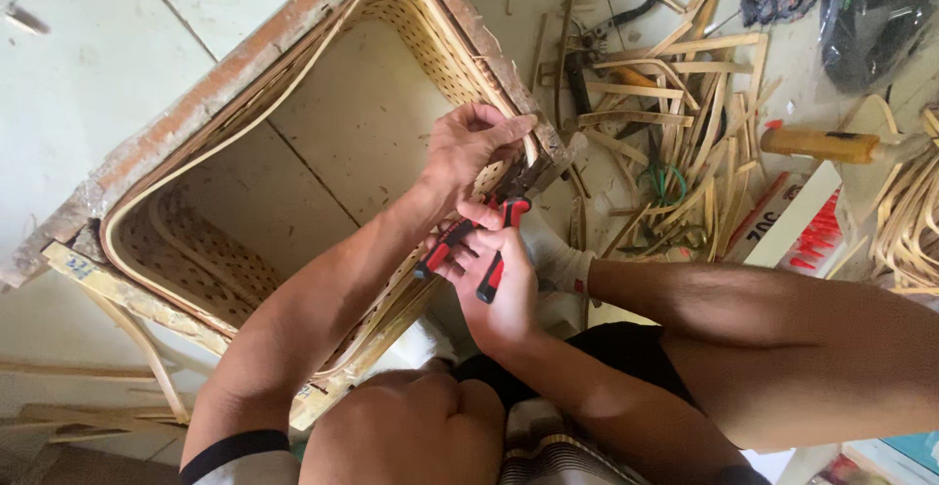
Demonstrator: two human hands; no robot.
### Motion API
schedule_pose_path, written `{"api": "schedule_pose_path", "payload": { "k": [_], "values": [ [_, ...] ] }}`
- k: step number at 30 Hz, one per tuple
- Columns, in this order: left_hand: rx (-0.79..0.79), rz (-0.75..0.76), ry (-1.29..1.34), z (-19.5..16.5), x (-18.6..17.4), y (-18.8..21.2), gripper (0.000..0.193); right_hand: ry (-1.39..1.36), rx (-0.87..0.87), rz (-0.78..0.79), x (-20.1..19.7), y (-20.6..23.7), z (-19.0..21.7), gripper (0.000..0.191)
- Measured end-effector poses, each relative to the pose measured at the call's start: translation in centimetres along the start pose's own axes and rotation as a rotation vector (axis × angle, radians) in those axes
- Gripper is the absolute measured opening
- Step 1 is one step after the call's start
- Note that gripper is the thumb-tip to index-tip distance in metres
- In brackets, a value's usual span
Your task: The person is weaving a basket using thin wooden strips. They insert and secure the strips into a wooden frame, using a hammer to tap them into place and glue to reinforce the joints.
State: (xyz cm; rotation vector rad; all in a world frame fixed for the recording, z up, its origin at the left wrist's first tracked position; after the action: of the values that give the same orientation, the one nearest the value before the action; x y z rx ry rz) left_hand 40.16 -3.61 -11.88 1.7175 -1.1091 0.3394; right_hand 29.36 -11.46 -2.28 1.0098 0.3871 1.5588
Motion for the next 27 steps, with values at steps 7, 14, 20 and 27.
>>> {"api": "schedule_pose_path", "payload": {
  "k": [7, 14, 20, 27],
  "values": [
    [0.050, -0.072, 0.018, 0.2, 0.4, 0.7, 0.028, -0.106, 0.035, 0.084, -0.7, 0.8, 0.8, 0.029],
    [0.051, -0.055, -0.077, -0.3, 0.1, 0.5, 0.031, 0.021, 0.156, 0.045, 0.3, 2.1, 0.8, 0.048],
    [0.023, -0.048, -0.049, -1.4, -1.0, -0.6, 0.032, 0.050, 0.141, 0.106, 2.0, 1.1, 1.4, 0.064],
    [0.009, -0.021, -0.079, -1.3, -0.8, -0.7, 0.037, 0.008, 0.154, 0.033, 1.8, 1.3, 1.1, 0.069]
  ]
}}
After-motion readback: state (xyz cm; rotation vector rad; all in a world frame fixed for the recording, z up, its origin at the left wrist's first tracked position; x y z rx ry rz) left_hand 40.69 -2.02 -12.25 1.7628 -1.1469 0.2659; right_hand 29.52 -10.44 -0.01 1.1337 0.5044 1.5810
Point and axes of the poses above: each hand's wrist, its own y-axis away from the middle knuckle, its own x-axis out of the palm, z = x × y, the point moved 7 cm from there along -y, towards the middle knuckle, and after that the axes turned 7 degrees about y, right-handed, at the moved point
